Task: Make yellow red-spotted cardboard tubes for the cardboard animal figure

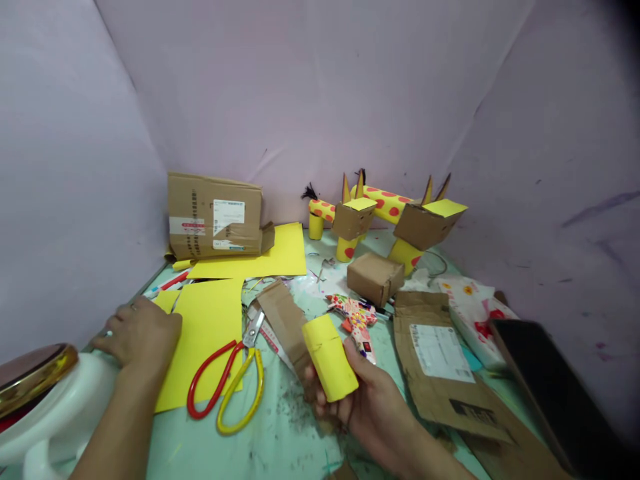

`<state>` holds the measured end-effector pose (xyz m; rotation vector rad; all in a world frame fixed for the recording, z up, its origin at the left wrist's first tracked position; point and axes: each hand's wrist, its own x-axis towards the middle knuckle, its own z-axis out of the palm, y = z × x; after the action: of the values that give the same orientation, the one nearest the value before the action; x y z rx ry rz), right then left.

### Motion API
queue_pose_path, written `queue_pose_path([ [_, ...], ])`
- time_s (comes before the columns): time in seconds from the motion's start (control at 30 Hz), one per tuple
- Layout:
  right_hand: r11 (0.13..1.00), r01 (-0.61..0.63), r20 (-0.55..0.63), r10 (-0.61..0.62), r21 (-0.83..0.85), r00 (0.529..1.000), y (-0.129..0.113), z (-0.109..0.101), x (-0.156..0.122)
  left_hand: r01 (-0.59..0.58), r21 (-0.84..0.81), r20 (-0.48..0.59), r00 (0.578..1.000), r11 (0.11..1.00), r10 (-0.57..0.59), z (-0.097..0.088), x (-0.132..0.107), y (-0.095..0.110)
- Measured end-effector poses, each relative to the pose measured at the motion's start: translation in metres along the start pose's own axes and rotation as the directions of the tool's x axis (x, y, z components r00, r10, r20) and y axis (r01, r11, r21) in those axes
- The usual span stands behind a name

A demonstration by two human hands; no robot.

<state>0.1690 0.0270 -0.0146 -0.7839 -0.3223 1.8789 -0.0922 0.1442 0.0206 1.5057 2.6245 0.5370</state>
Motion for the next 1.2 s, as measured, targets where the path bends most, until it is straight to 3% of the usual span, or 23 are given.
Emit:
queue_pose_path([
  [0.07, 0.998, -0.045, 0.009, 0.045, 0.037, 0.999, 0.0, -0.001, 0.0, -0.059, -0.126, -0.081, 0.996, 0.99, 0.049, -0.007, -0.016, 0.015],
  [0.1, 0.998, -0.054, 0.007, 0.054, 0.032, 0.999, 0.0, -0.001, 0.0, -0.11, -0.207, -0.069, 0.993, 0.972, 0.098, -0.009, -0.027, 0.023],
  [0.17, 0.998, -0.06, -0.007, 0.06, -0.006, 0.998, 0.001, -0.003, 0.001, -0.203, -0.384, 0.033, 0.972, 0.901, 0.234, -0.008, -0.052, 0.038],
  [0.2, 0.998, -0.059, -0.019, 0.058, -0.032, 0.998, 0.002, -0.003, 0.001, -0.241, -0.511, 0.119, 0.931, 0.825, 0.346, -0.005, -0.066, 0.044],
  [0.23, 0.997, -0.051, -0.03, 0.049, -0.062, 0.998, 0.002, -0.003, 0.001, -0.154, -0.764, 0.24, 0.833, 0.626, 0.498, -0.002, -0.078, 0.047],
  [0.27, 0.994, -0.038, -0.037, 0.034, -0.098, 0.999, 0.003, -0.003, 0.001, -0.034, -0.886, 0.301, 0.715, 0.462, 0.631, 0.002, -0.089, 0.05],
  [0.3, 0.99, -0.015, -0.035, 0.01, -0.139, 0.999, 0.004, -0.003, 0.0, 0.038, -0.924, 0.321, 0.622, 0.381, 0.714, 0.006, -0.098, 0.051],
  [0.33, 0.982, 0.014, -0.022, -0.018, -0.188, 1.0, 0.004, -0.002, 0.0, 0.112, -0.93, 0.356, 0.505, 0.35, 0.786, 0.009, -0.104, 0.05],
  [0.37, 0.971, 0.042, -0.007, -0.044, -0.237, 0.999, 0.004, -0.002, -0.001, 0.143, -0.925, 0.379, 0.423, 0.353, 0.823, 0.01, -0.108, 0.05],
  [0.43, 0.948, 0.075, 0.026, -0.07, -0.31, 0.997, 0.004, -0.001, -0.003, 0.136, -0.902, 0.43, 0.34, 0.409, 0.836, 0.011, -0.11, 0.047],
  [0.5, 0.948, 0.06, 0.045, -0.048, -0.314, 0.998, 0.002, 0.0, -0.005, 0.101, -0.899, 0.433, 0.346, 0.426, 0.832, 0.011, -0.108, 0.045],
  [0.63, 0.972, -0.012, 0.086, 0.033, -0.237, 0.996, -0.004, -0.002, -0.006, 0.05, -0.943, 0.319, 0.41, 0.328, 0.855, 0.01, -0.104, 0.043],
  [0.8, 0.902, 0.123, 0.097, -0.091, -0.413, 0.991, -0.006, -0.011, -0.004, 0.042, -0.95, 0.296, 0.434, 0.309, 0.851, 0.014, -0.105, 0.042],
  [0.87, 0.855, 0.182, 0.1, -0.153, -0.485, 0.983, -0.007, -0.012, -0.003, 0.029, -0.941, 0.311, 0.475, 0.338, 0.823, 0.016, -0.106, 0.042],
  [0.97, 0.792, 0.243, 0.092, -0.233, -0.56, 0.968, -0.007, -0.011, -0.004, -0.032, -0.882, 0.379, 0.543, 0.47, 0.749, 0.017, -0.111, 0.043],
  [1.1, 0.721, 0.328, 0.15, -0.301, -0.611, 0.942, -0.005, -0.009, -0.007, -0.067, -0.827, 0.437, 0.547, 0.558, 0.714, 0.016, -0.122, 0.046],
  [1.2, 0.656, 0.344, 0.181, -0.306, -0.672, 0.935, -0.002, -0.011, -0.01, -0.106, -0.795, 0.437, 0.582, 0.597, 0.686, 0.015, -0.128, 0.047],
])
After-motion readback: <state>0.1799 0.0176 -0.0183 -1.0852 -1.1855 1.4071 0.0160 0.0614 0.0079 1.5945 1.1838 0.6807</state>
